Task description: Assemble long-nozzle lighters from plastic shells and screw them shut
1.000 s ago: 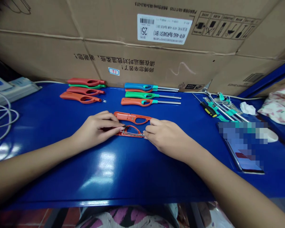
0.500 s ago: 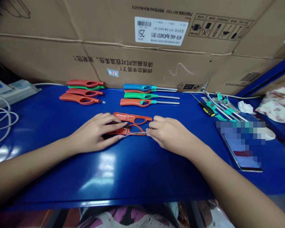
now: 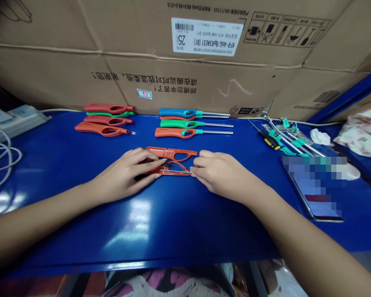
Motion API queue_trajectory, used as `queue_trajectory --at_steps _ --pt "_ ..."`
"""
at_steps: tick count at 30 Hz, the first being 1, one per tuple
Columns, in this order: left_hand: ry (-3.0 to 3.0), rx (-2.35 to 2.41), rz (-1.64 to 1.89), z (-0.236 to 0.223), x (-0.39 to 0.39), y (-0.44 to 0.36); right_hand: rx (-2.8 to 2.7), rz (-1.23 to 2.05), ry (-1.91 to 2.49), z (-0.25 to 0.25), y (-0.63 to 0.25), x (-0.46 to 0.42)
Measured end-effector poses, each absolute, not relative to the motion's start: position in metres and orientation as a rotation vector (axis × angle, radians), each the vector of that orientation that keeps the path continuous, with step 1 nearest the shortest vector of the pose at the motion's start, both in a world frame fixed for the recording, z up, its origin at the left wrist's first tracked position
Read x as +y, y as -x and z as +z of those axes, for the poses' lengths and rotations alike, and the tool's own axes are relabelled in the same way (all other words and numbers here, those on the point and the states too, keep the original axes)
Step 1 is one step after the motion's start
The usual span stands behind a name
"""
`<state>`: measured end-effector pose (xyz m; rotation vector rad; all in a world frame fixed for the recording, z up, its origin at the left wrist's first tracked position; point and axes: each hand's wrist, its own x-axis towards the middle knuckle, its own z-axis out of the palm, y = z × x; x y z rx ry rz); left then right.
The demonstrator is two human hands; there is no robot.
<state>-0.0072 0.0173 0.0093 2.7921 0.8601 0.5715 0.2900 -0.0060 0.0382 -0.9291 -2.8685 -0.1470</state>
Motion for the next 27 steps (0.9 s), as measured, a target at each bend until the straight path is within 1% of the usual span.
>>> queue_trajectory --at_steps 11,20,27 --pt "-2.930 0.878 0.525 0.0154 0.0131 0.0048 -2.871 -0.158 0.915 0.0384 -0.2897 -0.0069" --pt "-2.864 0.874 0.562 0.0120 0.0156 0.0077 -2.863 -0.152 0.908 0.0376 -0.2903 -0.0066" --pt "-2.930 0.894 0.521 0.0160 0.0145 0.0040 -2.862 -0.141 0.895 0.0378 -0.2907 -0.0076"
